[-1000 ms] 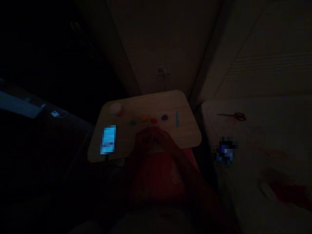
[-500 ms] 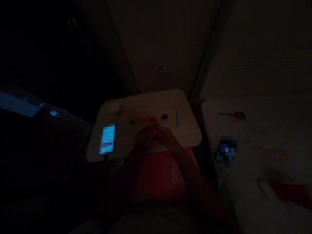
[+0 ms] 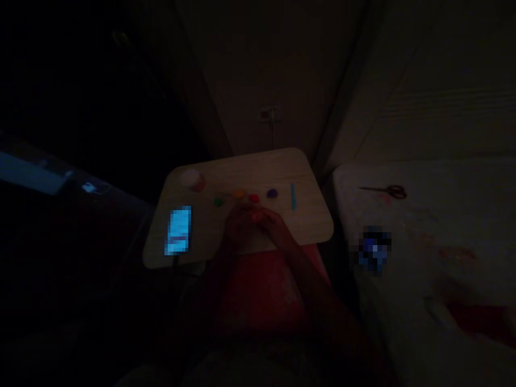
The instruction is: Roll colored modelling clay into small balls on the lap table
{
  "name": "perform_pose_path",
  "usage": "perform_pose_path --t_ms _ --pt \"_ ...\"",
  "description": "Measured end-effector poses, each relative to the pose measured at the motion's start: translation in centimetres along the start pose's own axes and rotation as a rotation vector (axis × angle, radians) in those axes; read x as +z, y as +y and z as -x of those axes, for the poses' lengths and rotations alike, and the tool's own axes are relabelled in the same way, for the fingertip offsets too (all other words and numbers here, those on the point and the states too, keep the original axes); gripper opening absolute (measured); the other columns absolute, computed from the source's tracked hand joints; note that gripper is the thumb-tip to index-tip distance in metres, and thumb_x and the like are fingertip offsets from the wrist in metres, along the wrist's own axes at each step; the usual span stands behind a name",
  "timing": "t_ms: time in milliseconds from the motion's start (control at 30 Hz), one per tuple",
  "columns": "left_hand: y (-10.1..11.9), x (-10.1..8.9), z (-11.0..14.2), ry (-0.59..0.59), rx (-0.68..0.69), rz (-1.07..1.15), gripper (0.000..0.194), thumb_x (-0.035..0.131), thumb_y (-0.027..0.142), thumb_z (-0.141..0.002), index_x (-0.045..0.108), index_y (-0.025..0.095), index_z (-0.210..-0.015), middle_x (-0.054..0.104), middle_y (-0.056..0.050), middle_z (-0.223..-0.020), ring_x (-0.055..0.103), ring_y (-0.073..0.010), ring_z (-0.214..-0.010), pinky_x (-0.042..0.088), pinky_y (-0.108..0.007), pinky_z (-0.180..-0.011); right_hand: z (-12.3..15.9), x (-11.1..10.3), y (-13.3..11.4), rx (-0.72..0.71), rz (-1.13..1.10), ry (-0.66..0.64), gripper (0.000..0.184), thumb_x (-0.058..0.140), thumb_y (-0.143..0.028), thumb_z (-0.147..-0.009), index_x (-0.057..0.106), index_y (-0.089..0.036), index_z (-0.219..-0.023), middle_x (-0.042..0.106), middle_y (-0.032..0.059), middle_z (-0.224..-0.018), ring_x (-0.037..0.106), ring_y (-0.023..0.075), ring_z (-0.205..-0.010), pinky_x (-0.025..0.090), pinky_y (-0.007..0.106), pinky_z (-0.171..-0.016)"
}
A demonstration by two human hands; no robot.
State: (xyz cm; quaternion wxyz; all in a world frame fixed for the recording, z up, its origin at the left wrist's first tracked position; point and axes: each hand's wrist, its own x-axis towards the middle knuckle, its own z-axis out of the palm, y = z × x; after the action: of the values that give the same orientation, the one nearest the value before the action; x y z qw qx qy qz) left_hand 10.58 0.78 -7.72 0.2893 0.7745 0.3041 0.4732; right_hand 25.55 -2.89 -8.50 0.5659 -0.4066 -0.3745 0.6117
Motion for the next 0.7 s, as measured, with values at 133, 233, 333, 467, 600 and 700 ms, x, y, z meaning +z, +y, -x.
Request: perform_pose_path --t_ms 133,233,333,467,600,700 --pt "0.17 -0.03 0.13 -0.011 0.005 -0.032 0.025 0.063 0.042 -0.099 0.075 0.021 -0.109 0.068 -0.007 -0.097 0.065 -0.0197 -0.092 0.056 -0.035 -0.084 0.01 0.08 0.06 -0.019 0.009 0.029 0.050 0.075 -0.070 -0.076 0.064 -0.021 -0.075 0.050 -0.0019 -0.064 0.038 0.0111 -0.054 0.028 0.025 -0.048" --pt "0.26 0.02 0.23 -0.055 -0.025 -0.014 0.026 0.063 0.043 -0.099 0.071 0.020 -0.109 0.069 -0.007 -0.098 0.064 -0.0193 -0.089 0.055 -0.034 -0.083 0.01 -0.03 0.06 -0.015 0.046 0.049 0.051 0.074 -0.069 -0.078 0.059 -0.021 -0.071 0.045 -0.0036 -0.061 0.037 0.0105 -0.053 0.027 0.024 -0.048" --pt "0.24 0.12 0.34 -0.063 -0.040 -0.001 0.028 0.061 0.044 -0.100 0.068 0.019 -0.110 0.069 -0.007 -0.100 0.065 -0.0193 -0.090 0.054 -0.033 -0.084 0.01 -0.15 -0.06 -0.006 0.090 0.051 0.053 0.074 -0.069 -0.078 0.054 -0.021 -0.068 0.042 -0.0050 -0.059 0.035 0.0100 -0.053 0.026 0.024 -0.048" --pt "0.15 0.10 0.44 -0.043 -0.055 0.003 0.029 0.057 0.046 -0.101 0.067 0.020 -0.106 0.069 -0.006 -0.098 0.065 -0.0191 -0.088 0.053 -0.032 -0.083 0.07 -0.34 -0.08 -0.040 0.200 0.037 0.051 0.071 -0.068 -0.083 0.055 -0.021 -0.071 0.044 -0.0047 -0.060 0.036 0.0106 -0.054 0.028 0.024 -0.049" --pt "-0.04 -0.08 0.49 0.013 -0.024 -0.015 0.028 0.057 0.047 -0.101 0.067 0.021 -0.104 0.070 -0.007 -0.100 0.064 -0.0206 -0.094 0.053 -0.035 -0.087 0.15 -0.49 0.11 -0.032 0.249 -0.048 0.050 0.066 -0.068 -0.088 0.059 -0.021 -0.074 0.048 -0.0031 -0.062 0.038 0.0116 -0.055 0.029 0.025 -0.049" --pt "-0.22 -0.11 0.52 0.009 0.014 -0.026 0.029 0.058 0.048 -0.101 0.068 0.021 -0.104 0.070 -0.007 -0.102 0.064 -0.0224 -0.100 0.052 -0.038 -0.092 0.07 -0.86 0.09 0.002 0.211 -0.108 0.057 0.064 -0.077 -0.083 0.063 -0.021 -0.075 0.050 -0.0019 -0.060 0.039 0.0123 -0.053 0.029 0.026 -0.049"
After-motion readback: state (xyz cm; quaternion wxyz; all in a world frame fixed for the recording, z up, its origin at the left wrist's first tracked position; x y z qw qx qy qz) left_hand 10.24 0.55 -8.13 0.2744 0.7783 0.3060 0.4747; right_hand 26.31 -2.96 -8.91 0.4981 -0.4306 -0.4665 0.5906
